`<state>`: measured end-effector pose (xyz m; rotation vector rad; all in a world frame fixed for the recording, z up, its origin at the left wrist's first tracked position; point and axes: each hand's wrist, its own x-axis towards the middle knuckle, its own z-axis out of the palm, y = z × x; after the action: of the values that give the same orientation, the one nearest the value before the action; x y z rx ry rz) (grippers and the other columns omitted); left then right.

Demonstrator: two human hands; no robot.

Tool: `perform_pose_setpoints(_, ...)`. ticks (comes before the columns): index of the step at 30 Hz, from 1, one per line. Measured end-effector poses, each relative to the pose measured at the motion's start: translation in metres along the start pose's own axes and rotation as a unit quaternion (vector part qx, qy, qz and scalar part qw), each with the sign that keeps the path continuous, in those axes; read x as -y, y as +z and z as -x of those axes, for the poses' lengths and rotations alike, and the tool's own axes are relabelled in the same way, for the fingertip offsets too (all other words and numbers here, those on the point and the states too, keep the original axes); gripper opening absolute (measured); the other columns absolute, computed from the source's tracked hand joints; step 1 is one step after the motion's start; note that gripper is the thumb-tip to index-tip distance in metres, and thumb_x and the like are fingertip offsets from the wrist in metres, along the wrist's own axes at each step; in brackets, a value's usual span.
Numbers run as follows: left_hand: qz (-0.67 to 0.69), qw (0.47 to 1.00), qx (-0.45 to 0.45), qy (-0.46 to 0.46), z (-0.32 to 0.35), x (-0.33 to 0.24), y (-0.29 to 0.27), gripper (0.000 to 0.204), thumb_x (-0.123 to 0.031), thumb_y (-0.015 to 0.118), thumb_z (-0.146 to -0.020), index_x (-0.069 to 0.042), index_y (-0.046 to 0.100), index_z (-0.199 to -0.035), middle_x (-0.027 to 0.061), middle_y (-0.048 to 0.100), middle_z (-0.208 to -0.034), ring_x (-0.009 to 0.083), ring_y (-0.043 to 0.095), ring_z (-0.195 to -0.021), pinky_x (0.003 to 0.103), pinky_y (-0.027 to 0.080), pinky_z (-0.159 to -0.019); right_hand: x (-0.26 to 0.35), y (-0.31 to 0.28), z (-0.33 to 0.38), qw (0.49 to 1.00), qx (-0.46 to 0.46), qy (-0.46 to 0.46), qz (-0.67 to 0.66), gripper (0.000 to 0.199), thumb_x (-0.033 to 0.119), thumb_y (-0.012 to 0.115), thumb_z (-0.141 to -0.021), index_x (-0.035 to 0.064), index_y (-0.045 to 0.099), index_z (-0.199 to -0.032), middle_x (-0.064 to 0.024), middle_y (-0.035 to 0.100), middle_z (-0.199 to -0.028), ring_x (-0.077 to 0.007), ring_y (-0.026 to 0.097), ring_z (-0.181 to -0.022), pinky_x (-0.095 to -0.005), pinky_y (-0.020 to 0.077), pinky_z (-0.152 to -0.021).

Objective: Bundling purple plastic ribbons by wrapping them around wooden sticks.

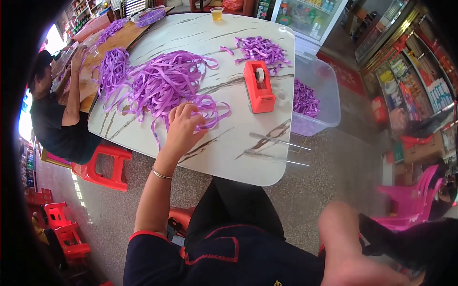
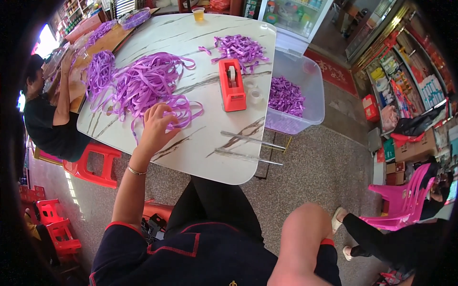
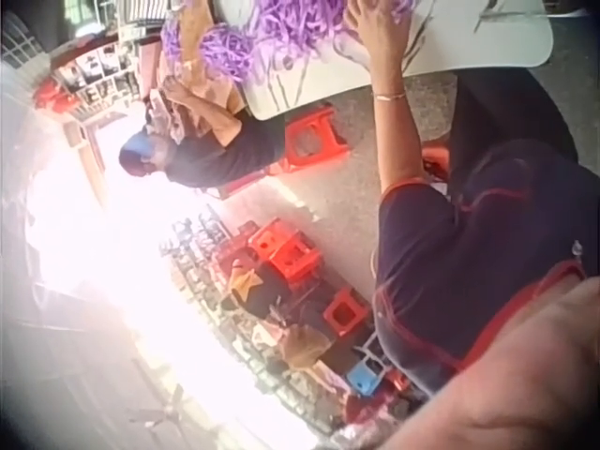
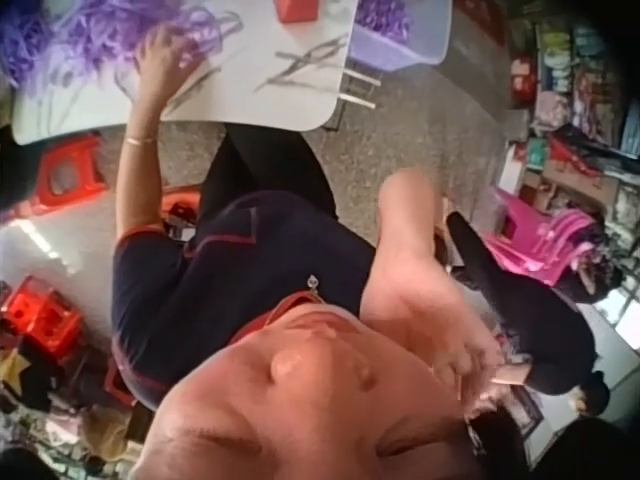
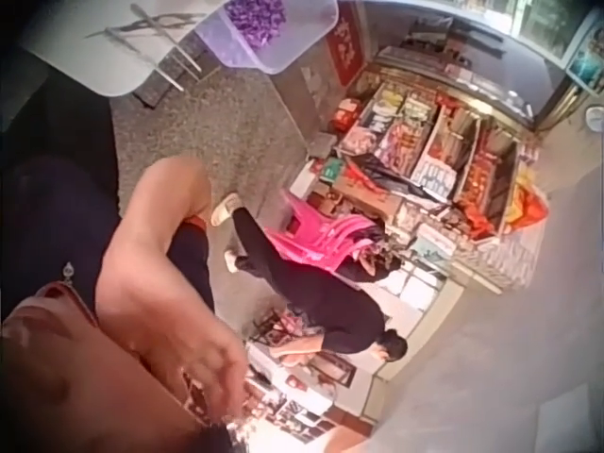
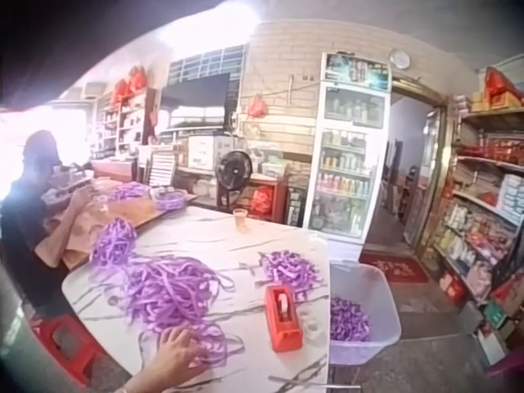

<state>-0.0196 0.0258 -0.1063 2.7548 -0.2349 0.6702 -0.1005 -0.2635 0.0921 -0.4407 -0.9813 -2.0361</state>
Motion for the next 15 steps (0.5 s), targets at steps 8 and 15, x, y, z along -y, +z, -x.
perform_pose_setpoints(8, -0.02, 0.998, 0.028, 0.046, -0.007, 0.001, 0.002, 0.012, -0.014, 0.068, -0.064, -0.01, 0.062, -0.074, 0.0055, 0.052, -0.101, 0.0246, 0.042, -0.112, 0.042, 0.028, -0.095, -0.04, -0.02, 0.023, 0.904, 0.15, 0.401, 0.022, 0.061, 0.036, 0.057, -0.08, 0.0065, 0.03, -0.126, -0.0199, 0.02, -0.14, -0.0313, 0.025, -0.129, -0.0412, 0.0271, -0.102)
perform_pose_setpoints(15, 0.212, 0.977, 0.031, -0.011, -0.03, -0.008, -0.005, 0.011, -0.002, 0.067, -0.07, -0.004, 0.06, -0.079, 0.0049, 0.057, -0.076, 0.0193, 0.058, -0.074, 0.027, 0.044, -0.065, -0.044, -0.053, 0.091, 0.723, 0.436, 0.534, 0.038, 0.03, 0.005, 0.053, -0.082, 0.003, 0.049, -0.111, -0.0142, 0.052, -0.108, -0.0176, 0.051, -0.093, -0.0272, 0.0407, -0.08)
